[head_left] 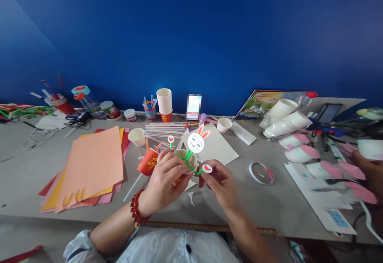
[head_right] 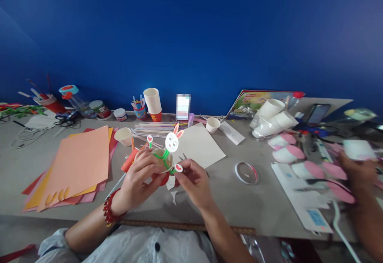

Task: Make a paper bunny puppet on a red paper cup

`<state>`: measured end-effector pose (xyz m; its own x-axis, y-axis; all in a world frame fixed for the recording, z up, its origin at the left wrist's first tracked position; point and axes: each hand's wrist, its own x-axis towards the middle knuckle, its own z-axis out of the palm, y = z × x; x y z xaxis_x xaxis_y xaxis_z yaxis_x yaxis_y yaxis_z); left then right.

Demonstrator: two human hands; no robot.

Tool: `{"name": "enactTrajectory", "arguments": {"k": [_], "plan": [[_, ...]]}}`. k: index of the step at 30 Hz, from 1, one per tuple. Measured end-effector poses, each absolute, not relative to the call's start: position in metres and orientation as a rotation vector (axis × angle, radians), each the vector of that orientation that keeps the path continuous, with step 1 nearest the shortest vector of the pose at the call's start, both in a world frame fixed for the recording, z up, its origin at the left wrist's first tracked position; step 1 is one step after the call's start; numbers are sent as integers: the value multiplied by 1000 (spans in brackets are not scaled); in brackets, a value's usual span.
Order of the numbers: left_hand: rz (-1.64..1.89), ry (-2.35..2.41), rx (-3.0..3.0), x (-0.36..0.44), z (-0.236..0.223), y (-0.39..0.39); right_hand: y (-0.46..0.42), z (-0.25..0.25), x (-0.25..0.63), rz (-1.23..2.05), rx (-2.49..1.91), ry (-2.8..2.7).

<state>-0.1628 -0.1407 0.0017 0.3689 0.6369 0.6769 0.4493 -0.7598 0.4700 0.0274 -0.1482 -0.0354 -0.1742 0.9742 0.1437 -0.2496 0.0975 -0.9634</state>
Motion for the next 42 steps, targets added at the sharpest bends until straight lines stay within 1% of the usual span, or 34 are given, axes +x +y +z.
{"name": "enactTrajectory", "arguments": {"k": [10,16,30,42], "plan": [[1272,1062,2536,-164,-2,-144,-147,-25,22,1306,-1003,-1188],[1253,1084,2556,-163,1,-145,-146,-17,24,1300,-1064,-1263],[1289,1038,2582,-164,-1,-145,-142,-12,22,1314,-1103,-1235],[1318,1026,2595,-163,0,-145,-141,-15,21,1326,-1025,-1218]]}}
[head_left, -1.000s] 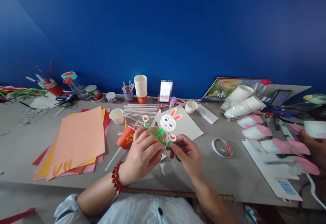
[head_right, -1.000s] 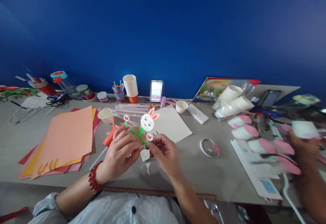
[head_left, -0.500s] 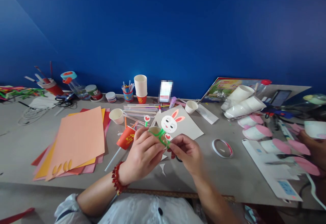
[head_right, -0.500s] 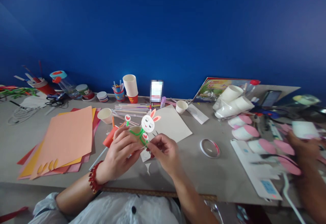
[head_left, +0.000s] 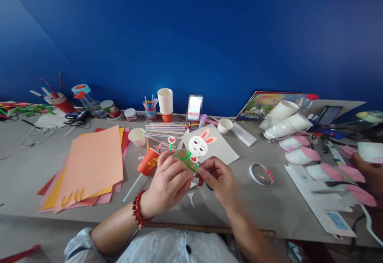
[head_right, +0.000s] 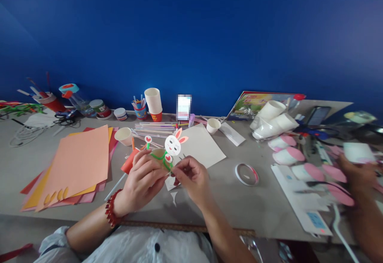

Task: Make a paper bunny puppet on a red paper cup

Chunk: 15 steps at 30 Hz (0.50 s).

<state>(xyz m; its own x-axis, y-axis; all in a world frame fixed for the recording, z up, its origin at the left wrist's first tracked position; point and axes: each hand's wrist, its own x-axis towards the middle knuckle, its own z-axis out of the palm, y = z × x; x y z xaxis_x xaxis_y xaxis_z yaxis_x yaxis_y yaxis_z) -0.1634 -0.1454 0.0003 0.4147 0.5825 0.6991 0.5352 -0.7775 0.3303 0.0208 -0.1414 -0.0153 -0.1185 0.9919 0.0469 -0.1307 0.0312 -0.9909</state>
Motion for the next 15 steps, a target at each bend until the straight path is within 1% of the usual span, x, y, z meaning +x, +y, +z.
{"name": "enactTrajectory", "arguments": {"k": [15], "plan": [[1360,1020,2534,-160,-2,-144,-142,-24,18,1311,-1004,-1175]]}}
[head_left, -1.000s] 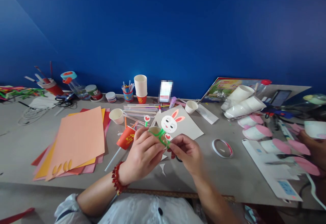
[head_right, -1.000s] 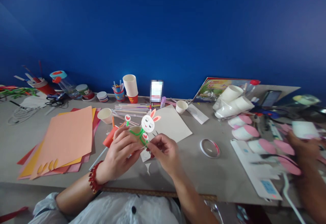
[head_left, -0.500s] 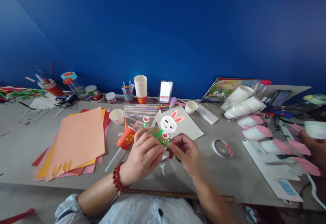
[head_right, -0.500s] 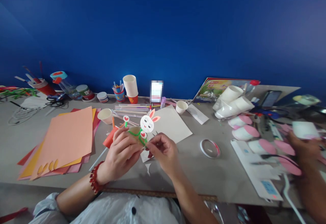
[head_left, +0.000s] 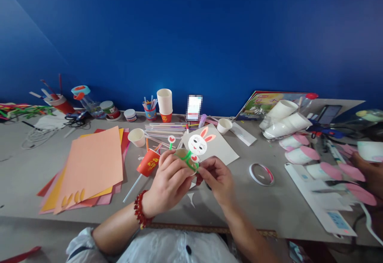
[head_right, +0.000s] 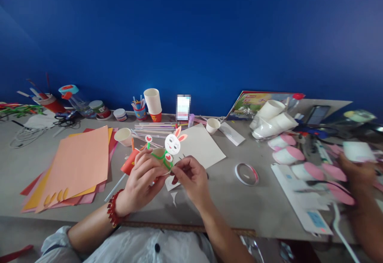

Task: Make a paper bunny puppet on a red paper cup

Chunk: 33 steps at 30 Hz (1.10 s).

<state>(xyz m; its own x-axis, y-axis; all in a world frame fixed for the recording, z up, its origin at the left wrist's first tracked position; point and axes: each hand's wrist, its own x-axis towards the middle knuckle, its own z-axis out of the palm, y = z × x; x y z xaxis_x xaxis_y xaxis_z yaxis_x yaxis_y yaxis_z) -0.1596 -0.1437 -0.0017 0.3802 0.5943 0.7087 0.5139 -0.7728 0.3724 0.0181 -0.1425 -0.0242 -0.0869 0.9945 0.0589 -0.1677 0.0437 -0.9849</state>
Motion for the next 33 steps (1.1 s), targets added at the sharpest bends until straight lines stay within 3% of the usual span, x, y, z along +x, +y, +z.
{"name": "enactTrajectory", "arguments": {"k": [9,33], "plan": [[1379,1016,2536,-157,-2,-144,-147,-32,16,1229,-940,-1140],[1405,1059,2596,-157,0,-146,-140,-39,19,1499,-713,-1010]]}}
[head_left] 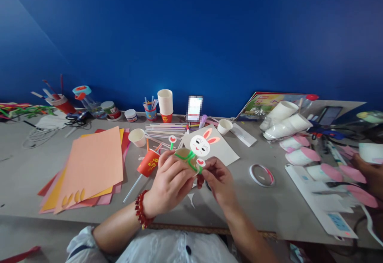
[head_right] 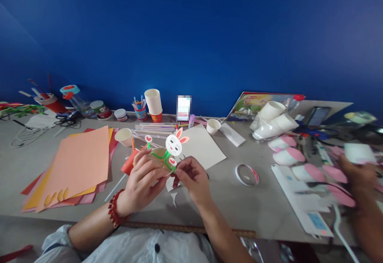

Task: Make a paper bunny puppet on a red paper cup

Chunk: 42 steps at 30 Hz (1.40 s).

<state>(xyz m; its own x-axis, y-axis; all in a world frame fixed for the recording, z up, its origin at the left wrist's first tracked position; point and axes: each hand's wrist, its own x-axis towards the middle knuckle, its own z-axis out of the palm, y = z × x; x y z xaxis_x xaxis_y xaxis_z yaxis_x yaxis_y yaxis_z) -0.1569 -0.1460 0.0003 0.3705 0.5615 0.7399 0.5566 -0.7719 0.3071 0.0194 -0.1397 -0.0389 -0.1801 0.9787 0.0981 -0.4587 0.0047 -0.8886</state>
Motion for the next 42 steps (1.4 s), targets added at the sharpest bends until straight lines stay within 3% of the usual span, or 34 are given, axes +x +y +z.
{"name": "enactTrajectory", "arguments": {"k": [20,34,42], "plan": [[1436,1088,2559,-154,-3,-142,-139,-41,19,1421,-755,-1082],[1463,1154,2448,-151,-9,-140,-142,-61,7,957,-996,-1621],[1469,1176,2415,-153,-5,-142,-145,-54,18,1224,-806,-1238]]}}
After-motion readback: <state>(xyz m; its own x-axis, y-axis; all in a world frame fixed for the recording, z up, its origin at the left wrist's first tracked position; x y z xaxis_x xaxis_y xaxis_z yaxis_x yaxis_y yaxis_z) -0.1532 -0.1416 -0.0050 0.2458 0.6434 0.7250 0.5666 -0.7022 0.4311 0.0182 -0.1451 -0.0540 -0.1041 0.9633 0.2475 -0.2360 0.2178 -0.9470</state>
